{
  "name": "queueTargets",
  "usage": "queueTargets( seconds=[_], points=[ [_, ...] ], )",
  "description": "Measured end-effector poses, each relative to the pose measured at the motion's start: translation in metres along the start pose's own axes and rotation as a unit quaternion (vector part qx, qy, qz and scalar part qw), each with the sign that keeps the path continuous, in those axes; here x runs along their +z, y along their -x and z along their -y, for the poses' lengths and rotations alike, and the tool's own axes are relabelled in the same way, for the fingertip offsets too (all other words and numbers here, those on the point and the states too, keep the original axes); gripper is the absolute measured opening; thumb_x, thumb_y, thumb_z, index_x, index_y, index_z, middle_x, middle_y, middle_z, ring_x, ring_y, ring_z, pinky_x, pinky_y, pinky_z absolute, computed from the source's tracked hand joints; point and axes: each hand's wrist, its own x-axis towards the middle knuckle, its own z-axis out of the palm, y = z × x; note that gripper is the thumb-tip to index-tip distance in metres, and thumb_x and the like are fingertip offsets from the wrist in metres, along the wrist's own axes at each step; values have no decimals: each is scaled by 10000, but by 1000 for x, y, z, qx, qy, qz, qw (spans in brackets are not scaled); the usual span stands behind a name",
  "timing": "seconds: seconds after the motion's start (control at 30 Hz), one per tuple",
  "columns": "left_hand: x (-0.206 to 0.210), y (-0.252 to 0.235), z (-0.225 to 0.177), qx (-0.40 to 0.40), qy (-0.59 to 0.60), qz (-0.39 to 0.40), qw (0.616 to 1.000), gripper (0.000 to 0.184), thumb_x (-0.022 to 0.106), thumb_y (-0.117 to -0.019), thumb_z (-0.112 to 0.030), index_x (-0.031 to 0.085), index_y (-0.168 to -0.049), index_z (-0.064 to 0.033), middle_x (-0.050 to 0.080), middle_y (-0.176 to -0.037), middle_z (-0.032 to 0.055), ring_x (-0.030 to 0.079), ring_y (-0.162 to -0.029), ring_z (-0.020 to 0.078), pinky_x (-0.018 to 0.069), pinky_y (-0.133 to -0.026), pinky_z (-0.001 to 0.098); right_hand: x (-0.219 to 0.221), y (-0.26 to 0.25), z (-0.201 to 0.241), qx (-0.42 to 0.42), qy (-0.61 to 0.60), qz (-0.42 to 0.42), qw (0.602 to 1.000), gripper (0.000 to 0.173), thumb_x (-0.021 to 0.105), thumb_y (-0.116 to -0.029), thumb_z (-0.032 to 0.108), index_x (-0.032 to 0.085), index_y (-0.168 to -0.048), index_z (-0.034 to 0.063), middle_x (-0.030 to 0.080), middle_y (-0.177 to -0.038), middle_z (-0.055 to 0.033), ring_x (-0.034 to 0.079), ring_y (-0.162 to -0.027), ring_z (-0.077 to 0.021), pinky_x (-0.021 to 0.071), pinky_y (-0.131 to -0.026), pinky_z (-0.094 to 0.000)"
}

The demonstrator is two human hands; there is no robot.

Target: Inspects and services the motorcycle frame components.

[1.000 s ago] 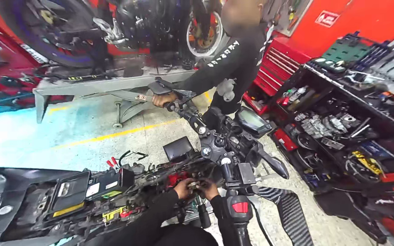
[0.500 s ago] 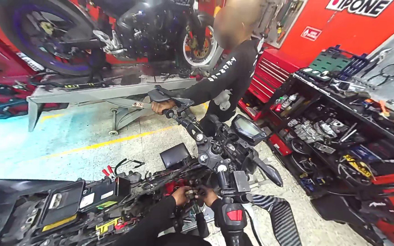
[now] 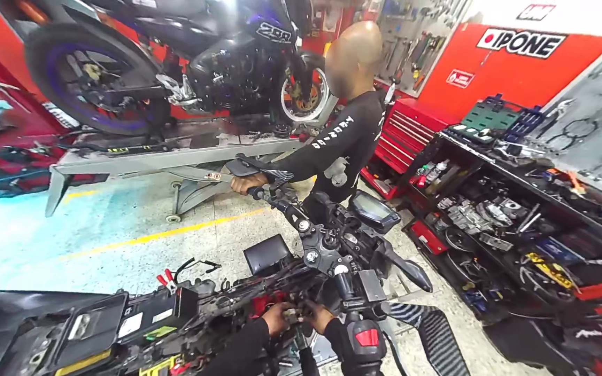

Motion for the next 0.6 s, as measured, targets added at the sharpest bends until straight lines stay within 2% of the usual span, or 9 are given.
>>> queueTargets(
  seconds=[0.13,0.23,0.37,0.47,0.6],
  points=[
    [0,0,3,0,29,5,1000,574,737,-875,-72,592,-1427,-131,628,-1387,149,621,-1261,280,499,-1085,508,-5,-2,4,23,12,25,999,593,705,-968,406,540,-1488,173,636,-1373,-188,605,-1289,-320,445,-1137,-524],
    [2,-4,13,10,38,10,999,600,731,-856,-80,587,-1435,-139,624,-1397,136,615,-1268,262,493,-1095,492,-8,-6,2,12,36,36,999,568,719,-948,417,568,-1459,223,646,-1368,-157,611,-1283,-302,456,-1127,-528],
    [4,-4,16,-5,78,16,997,643,748,-826,-40,578,-1437,-145,634,-1367,148,653,-1195,278,545,-1011,509,-11,-8,4,13,74,53,996,604,712,-945,450,549,-1477,215,624,-1402,-154,582,-1320,-307,430,-1149,-534],
    [6,-4,13,-18,72,10,997,628,754,-811,-48,602,-1413,-138,644,-1353,148,643,-1215,270,526,-1043,505,-10,-9,4,7,80,63,995,590,696,-955,468,555,-1463,203,638,-1376,-157,599,-1295,-305,444,-1134,-534],
    [7,-7,11,-42,56,15,997,603,769,-812,-82,612,-1392,-129,660,-1313,162,658,-1174,294,539,-1009,519,-7,-11,2,2,71,69,995,581,665,-981,464,537,-1479,193,641,-1371,-160,610,-1282,-301,450,-1126,-538]
  ],
)
